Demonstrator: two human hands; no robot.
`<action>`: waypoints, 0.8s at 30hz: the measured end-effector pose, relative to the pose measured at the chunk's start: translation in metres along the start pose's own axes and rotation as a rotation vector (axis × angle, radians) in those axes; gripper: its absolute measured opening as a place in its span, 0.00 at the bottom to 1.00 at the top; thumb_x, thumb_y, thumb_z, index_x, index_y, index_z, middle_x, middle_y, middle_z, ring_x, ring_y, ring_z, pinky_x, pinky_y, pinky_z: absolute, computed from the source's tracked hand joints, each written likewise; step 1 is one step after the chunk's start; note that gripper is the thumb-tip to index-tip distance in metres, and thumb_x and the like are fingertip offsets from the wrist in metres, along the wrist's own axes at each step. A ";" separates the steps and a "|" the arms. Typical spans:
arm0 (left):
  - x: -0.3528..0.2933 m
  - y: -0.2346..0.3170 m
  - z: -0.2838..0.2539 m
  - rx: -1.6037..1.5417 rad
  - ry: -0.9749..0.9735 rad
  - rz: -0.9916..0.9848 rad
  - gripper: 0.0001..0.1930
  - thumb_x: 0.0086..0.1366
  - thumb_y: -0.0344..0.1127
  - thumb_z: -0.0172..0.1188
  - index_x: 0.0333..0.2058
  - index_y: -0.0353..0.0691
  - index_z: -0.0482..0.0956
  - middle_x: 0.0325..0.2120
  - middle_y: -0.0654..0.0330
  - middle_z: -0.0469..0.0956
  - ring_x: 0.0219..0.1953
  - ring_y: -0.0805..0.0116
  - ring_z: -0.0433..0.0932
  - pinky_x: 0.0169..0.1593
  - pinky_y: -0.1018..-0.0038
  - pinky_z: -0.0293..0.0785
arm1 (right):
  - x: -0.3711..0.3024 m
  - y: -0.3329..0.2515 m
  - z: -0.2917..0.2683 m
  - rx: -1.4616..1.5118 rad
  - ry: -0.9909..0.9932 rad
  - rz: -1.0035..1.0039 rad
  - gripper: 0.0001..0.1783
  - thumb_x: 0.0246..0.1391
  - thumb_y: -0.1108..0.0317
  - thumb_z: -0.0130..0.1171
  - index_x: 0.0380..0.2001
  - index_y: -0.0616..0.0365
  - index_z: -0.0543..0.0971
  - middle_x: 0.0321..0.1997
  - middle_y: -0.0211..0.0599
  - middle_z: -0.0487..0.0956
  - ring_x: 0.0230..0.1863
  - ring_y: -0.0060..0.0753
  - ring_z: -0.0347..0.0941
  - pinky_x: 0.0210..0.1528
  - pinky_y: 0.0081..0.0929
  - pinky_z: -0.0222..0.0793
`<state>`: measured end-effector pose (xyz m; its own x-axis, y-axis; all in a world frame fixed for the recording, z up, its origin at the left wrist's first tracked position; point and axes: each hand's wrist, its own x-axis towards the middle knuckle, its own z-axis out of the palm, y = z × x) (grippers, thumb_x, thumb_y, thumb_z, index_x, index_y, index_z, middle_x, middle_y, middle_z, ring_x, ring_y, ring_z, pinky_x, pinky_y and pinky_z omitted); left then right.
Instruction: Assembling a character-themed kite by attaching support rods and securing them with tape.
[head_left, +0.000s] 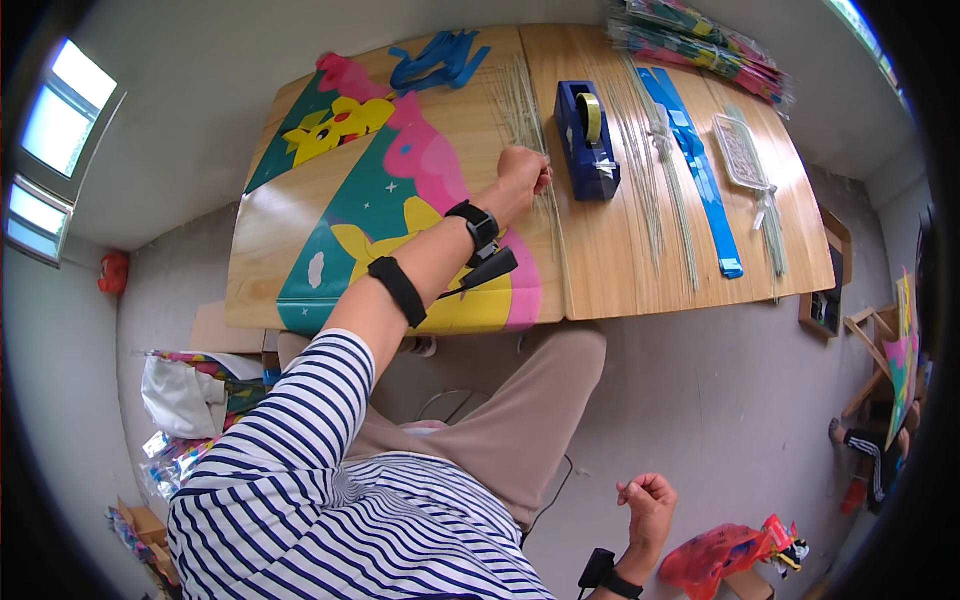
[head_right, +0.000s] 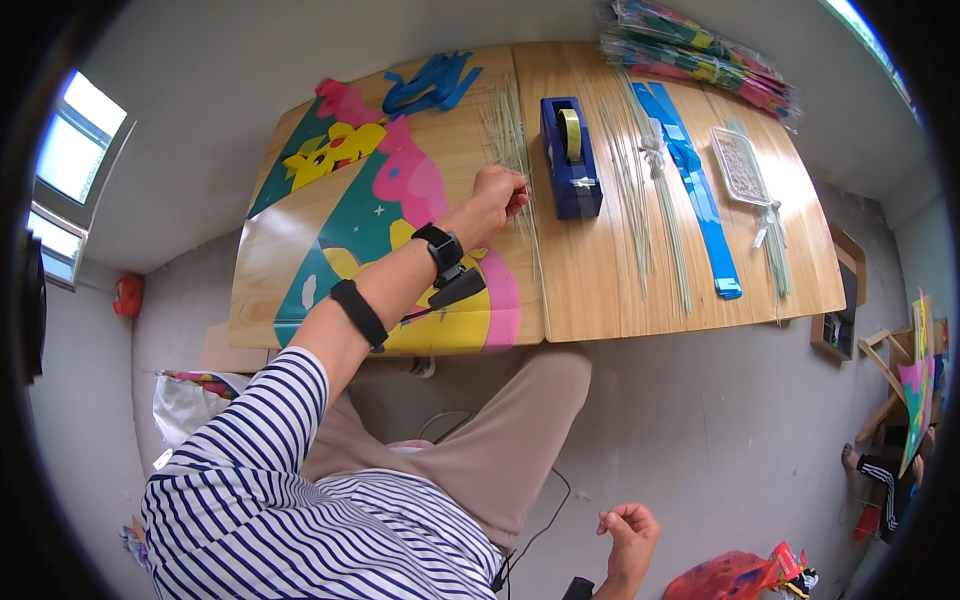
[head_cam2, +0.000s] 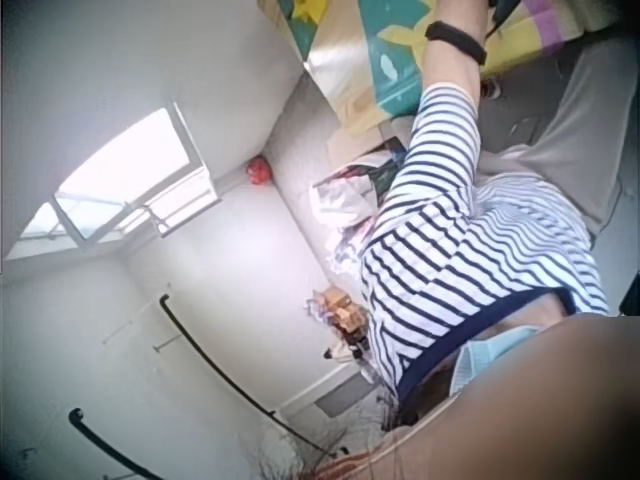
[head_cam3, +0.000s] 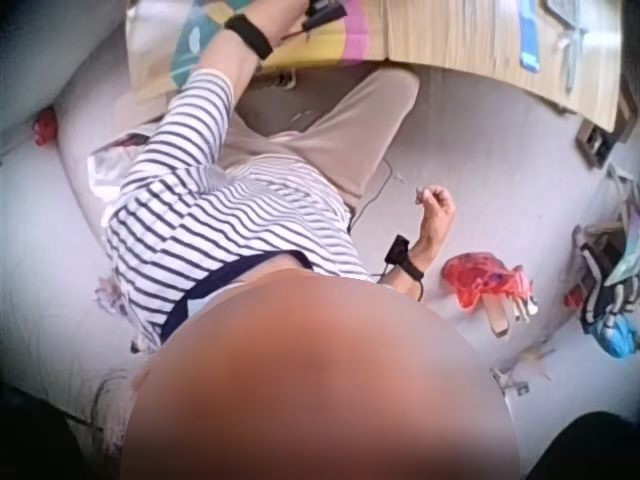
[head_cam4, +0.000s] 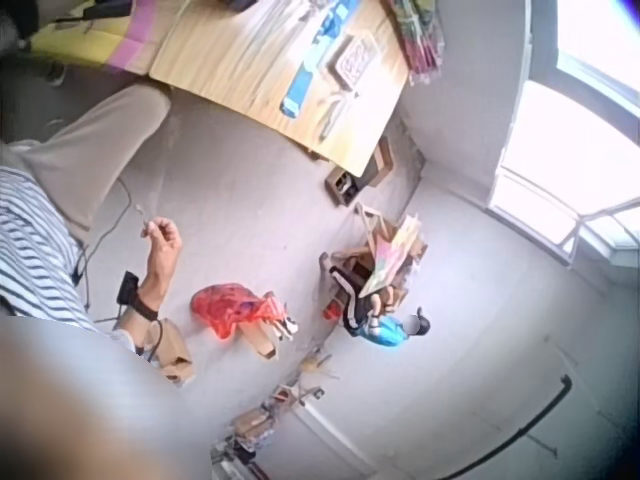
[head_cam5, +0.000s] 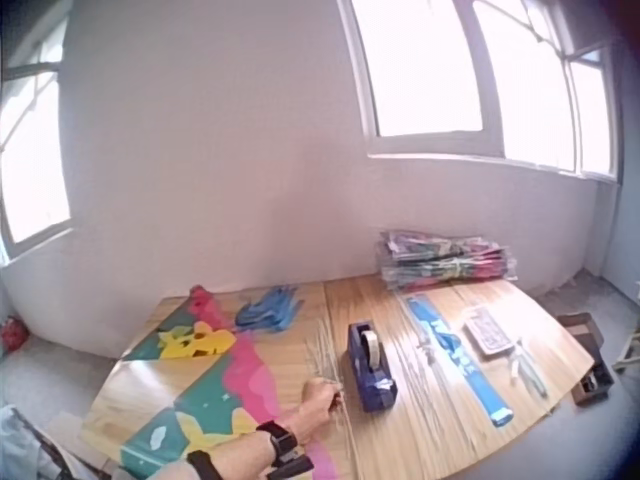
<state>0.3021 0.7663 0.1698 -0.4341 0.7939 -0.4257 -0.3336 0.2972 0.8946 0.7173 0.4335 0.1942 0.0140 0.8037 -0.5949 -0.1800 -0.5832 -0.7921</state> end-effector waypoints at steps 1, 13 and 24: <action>0.010 -0.004 0.001 0.028 0.032 0.017 0.06 0.59 0.24 0.55 0.23 0.36 0.76 0.17 0.59 0.77 0.12 0.73 0.73 0.14 0.75 0.65 | 0.000 -0.001 0.001 -0.004 0.006 0.011 0.03 0.45 0.80 0.58 0.26 0.66 0.75 0.23 0.40 0.77 0.22 0.29 0.72 0.29 0.25 0.69; 0.010 -0.008 0.018 0.208 0.037 0.099 0.02 0.60 0.25 0.56 0.31 0.34 0.75 0.23 0.55 0.80 0.20 0.65 0.81 0.21 0.75 0.72 | 0.003 0.000 -0.003 -0.010 0.027 0.043 0.04 0.46 0.78 0.58 0.27 0.64 0.75 0.22 0.37 0.76 0.21 0.29 0.71 0.37 0.29 0.72; -0.054 -0.022 0.061 -0.709 -0.161 -0.366 0.07 0.60 0.34 0.66 0.31 0.41 0.77 0.28 0.60 0.79 0.29 0.67 0.78 0.40 0.67 0.75 | 0.007 0.006 -0.001 -0.048 -0.007 0.045 0.03 0.49 0.78 0.58 0.28 0.62 0.74 0.21 0.33 0.74 0.21 0.27 0.70 0.42 0.31 0.74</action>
<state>0.3838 0.7490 0.1815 -0.0868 0.7941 -0.6015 -0.9050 0.1895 0.3808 0.7169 0.4356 0.1850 0.0001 0.7769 -0.6296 -0.1333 -0.6240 -0.7700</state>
